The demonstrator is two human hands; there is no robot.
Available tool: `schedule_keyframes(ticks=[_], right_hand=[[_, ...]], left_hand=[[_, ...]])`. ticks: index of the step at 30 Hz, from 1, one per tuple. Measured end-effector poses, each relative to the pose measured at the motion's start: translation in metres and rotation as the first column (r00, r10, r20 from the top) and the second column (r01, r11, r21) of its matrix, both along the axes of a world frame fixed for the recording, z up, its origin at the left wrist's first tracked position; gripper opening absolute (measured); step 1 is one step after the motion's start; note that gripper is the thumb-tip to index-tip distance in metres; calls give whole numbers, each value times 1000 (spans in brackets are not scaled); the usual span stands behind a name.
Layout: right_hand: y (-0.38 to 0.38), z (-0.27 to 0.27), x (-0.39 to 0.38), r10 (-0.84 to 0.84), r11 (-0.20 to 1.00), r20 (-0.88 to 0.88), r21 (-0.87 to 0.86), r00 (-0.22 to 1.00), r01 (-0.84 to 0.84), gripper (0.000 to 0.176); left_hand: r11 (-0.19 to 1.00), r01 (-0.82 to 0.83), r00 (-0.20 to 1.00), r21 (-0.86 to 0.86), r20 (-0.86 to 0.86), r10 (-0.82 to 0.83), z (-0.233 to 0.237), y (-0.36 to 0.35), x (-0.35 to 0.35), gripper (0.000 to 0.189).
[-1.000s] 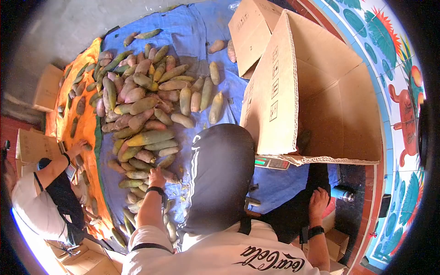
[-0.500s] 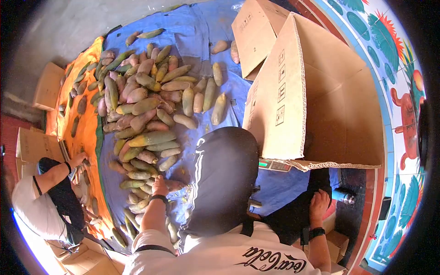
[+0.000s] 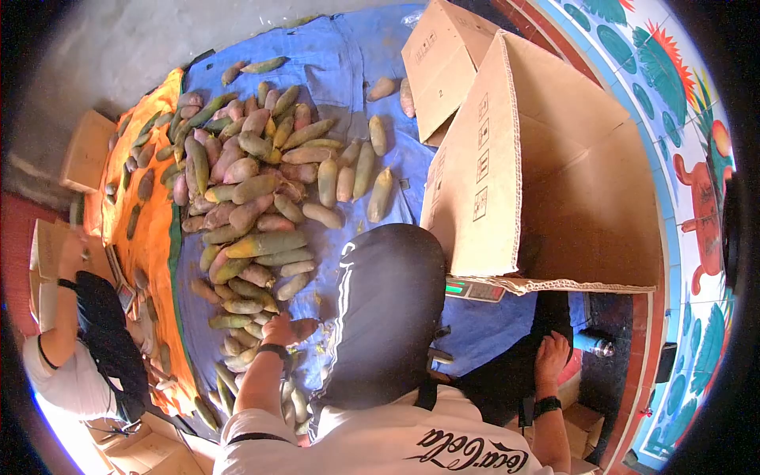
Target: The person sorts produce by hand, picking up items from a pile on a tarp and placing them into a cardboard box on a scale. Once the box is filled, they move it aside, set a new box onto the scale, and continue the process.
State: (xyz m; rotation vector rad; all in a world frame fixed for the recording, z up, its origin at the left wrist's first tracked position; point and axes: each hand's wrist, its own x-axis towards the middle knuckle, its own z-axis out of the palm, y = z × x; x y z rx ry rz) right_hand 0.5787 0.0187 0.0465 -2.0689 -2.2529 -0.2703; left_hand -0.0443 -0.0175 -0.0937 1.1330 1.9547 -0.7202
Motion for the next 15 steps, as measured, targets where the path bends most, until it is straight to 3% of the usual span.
schedule_keyframes(ticks=[3, 6, 7, 9, 11, 13, 14, 15], right_hand=[[0, -3, 1, 6, 1000, -21, 8, 1000, -6, 14], [0, -6, 1, 33, 998, -21, 60, 999, -31, 15], [0, -3, -1, 30, 998, -26, 65, 999, -28, 15], [1, 2, -6, 20, 998, -38, 58, 999, -18, 14], [1, 1, -5, 17, 996, -56, 87, 998, -12, 14], [1, 1, -6, -1, 992, -73, 124, 997, 10, 14], [2, 1, -7, -18, 994, -78, 102, 997, 26, 14], [2, 2, -7, -36, 996, -84, 77, 996, 42, 14]], left_hand=[[999, -49, 999, 19, 5, 49, 31, 19, -7, 82], [963, -75, 989, 258, -104, 105, 79, 34, -9, 74], [962, -71, 989, 263, -108, 103, 83, 36, -13, 74], [883, -80, 969, 462, -173, 179, 90, 38, -25, 64], [833, -137, 967, 536, -111, 230, 90, 41, -34, 60], [640, -72, 967, 765, -104, 232, 95, 45, -34, 61], [541, -143, 975, 829, 26, 219, 98, 48, -33, 61], [532, -123, 981, 838, 19, 196, 109, 55, -29, 61]])
